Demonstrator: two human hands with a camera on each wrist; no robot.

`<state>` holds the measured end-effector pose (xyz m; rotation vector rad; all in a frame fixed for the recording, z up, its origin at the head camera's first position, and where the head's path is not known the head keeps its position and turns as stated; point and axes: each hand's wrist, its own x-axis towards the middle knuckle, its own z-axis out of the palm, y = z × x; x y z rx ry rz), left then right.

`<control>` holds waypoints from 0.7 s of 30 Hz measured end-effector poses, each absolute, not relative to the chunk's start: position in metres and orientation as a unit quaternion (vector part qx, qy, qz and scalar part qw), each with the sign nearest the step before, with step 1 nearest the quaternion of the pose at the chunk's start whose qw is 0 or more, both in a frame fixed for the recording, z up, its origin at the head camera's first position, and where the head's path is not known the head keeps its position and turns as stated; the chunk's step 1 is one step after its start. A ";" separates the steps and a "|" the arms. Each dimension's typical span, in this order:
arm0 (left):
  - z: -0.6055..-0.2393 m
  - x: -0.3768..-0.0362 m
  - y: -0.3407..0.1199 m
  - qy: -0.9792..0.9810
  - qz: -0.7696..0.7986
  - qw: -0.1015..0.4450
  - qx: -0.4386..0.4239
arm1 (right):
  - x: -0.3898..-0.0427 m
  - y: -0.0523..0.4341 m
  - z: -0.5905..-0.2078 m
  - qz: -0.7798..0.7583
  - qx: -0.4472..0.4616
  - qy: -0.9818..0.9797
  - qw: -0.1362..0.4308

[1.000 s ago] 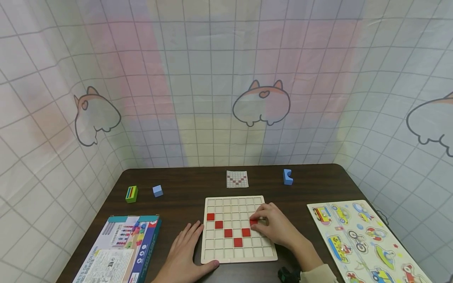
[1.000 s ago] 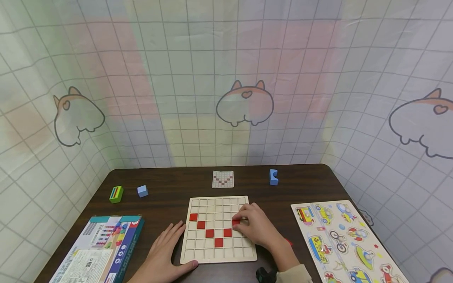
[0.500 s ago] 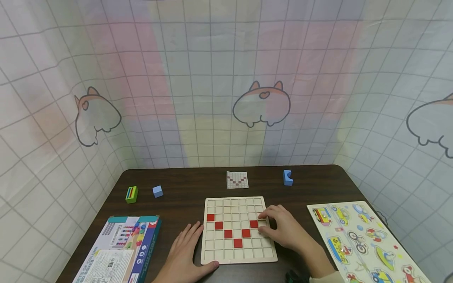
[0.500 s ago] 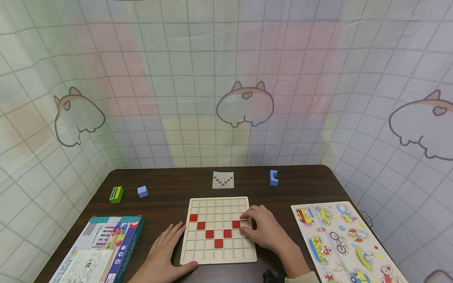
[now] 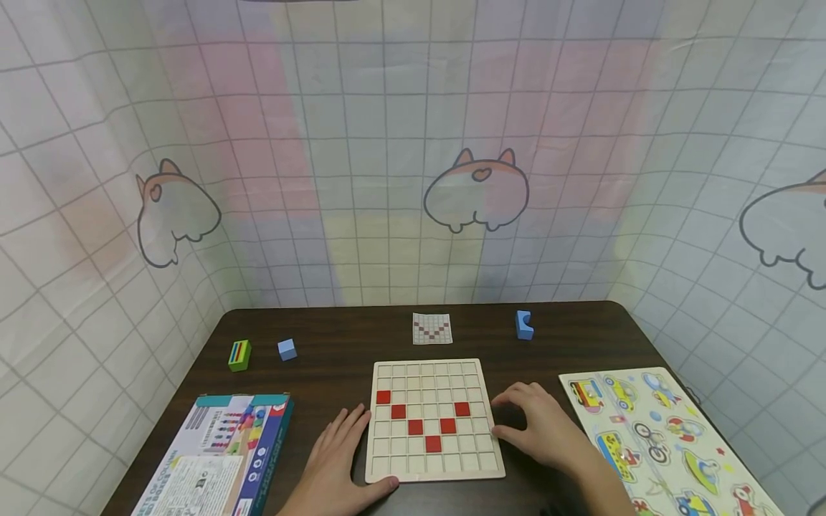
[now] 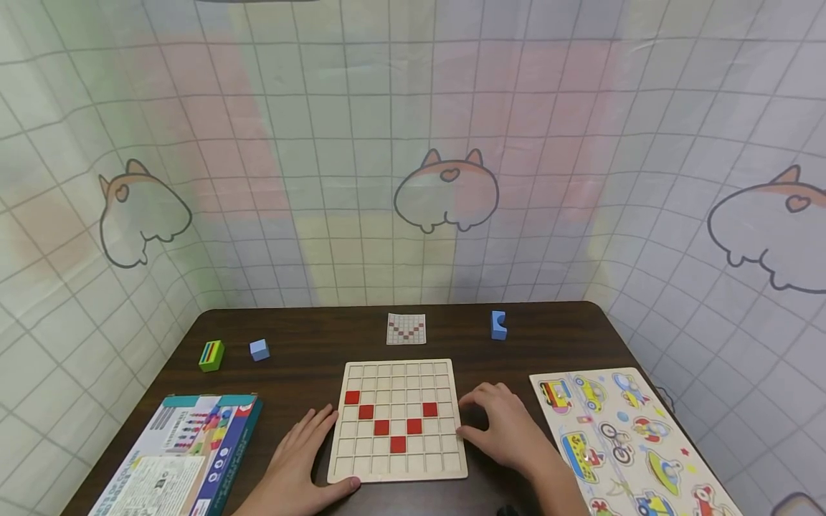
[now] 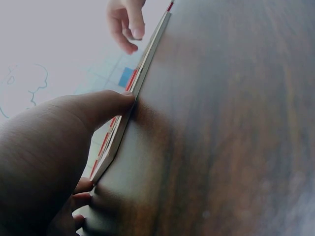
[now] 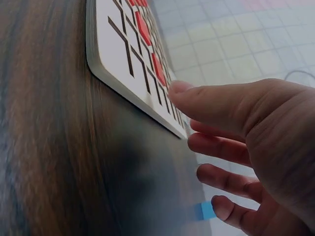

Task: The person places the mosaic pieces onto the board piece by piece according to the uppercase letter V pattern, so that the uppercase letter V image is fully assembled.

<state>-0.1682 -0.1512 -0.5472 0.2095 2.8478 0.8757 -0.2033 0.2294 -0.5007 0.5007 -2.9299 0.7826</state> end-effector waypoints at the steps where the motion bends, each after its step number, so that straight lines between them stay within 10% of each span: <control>1: -0.547 -0.168 -0.151 0.950 0.293 0.077 0.070 | -0.201 0.231 -0.500 0.253 0.163 -0.953 0.036; 21: -0.544 -0.167 -0.150 0.949 0.296 0.087 0.066 | -0.174 0.270 -0.498 0.240 0.149 -0.959 -0.020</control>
